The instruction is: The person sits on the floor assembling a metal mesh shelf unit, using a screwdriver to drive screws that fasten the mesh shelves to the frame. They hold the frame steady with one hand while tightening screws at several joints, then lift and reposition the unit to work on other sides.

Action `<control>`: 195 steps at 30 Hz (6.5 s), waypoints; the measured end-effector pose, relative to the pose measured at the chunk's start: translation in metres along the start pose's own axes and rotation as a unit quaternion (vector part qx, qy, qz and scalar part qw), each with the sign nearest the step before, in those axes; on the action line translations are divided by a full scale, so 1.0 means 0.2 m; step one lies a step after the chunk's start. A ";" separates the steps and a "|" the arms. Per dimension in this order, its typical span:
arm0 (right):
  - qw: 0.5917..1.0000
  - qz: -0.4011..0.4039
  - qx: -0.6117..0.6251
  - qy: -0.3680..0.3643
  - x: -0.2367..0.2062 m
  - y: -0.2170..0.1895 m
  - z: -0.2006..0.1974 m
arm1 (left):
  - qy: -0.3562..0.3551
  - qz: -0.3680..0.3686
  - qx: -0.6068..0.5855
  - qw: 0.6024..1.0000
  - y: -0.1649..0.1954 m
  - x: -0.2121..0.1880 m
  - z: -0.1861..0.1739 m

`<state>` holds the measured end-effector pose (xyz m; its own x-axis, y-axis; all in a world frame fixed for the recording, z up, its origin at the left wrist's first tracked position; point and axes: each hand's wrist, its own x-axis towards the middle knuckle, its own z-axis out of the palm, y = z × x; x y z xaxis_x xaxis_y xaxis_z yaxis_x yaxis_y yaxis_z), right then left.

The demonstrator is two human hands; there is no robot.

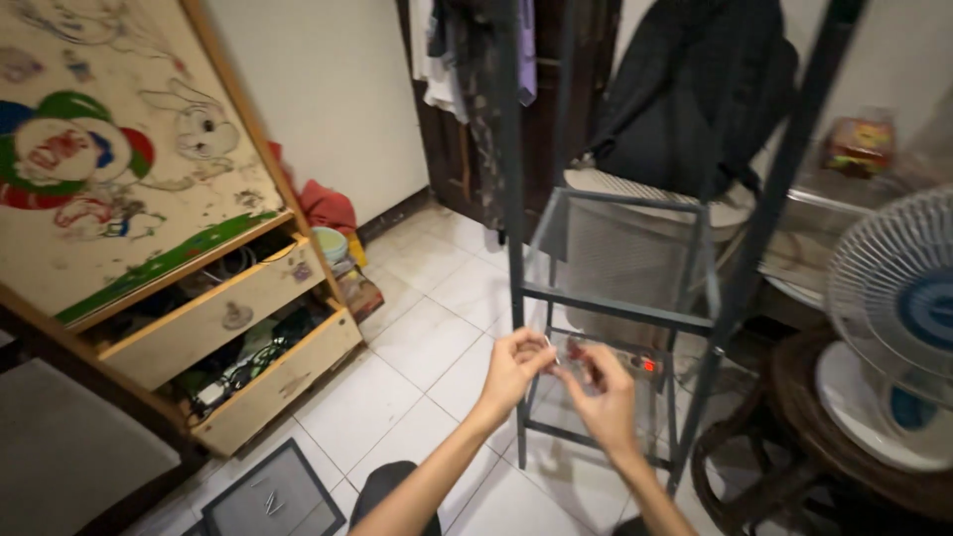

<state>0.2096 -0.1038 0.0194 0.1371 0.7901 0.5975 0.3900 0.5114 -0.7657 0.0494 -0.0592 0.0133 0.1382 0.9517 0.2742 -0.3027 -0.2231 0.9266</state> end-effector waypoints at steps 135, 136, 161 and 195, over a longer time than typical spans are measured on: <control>0.888 -0.170 -0.424 0.051 0.24 -0.17 0.50 | -0.105 0.029 -0.180 0.978 -0.27 0.40 -0.24; 0.886 -0.168 -0.428 0.049 0.25 -0.16 0.50 | -0.107 0.030 -0.187 0.976 -0.27 0.40 -0.24; 0.832 -0.178 -0.520 -0.071 0.27 -0.02 0.50 | -0.141 0.056 -0.167 0.974 -0.29 0.41 -0.29; 0.988 0.139 -0.059 0.021 -0.33 -0.40 0.42 | -0.167 -0.165 -0.265 0.935 -0.02 0.21 -0.25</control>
<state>0.0938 -0.1680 0.0220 0.2915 0.8782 0.3793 0.4348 0.2316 -0.8703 0.0101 -0.0075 0.0091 0.5670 0.8111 0.1435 -0.6046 0.2916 0.7412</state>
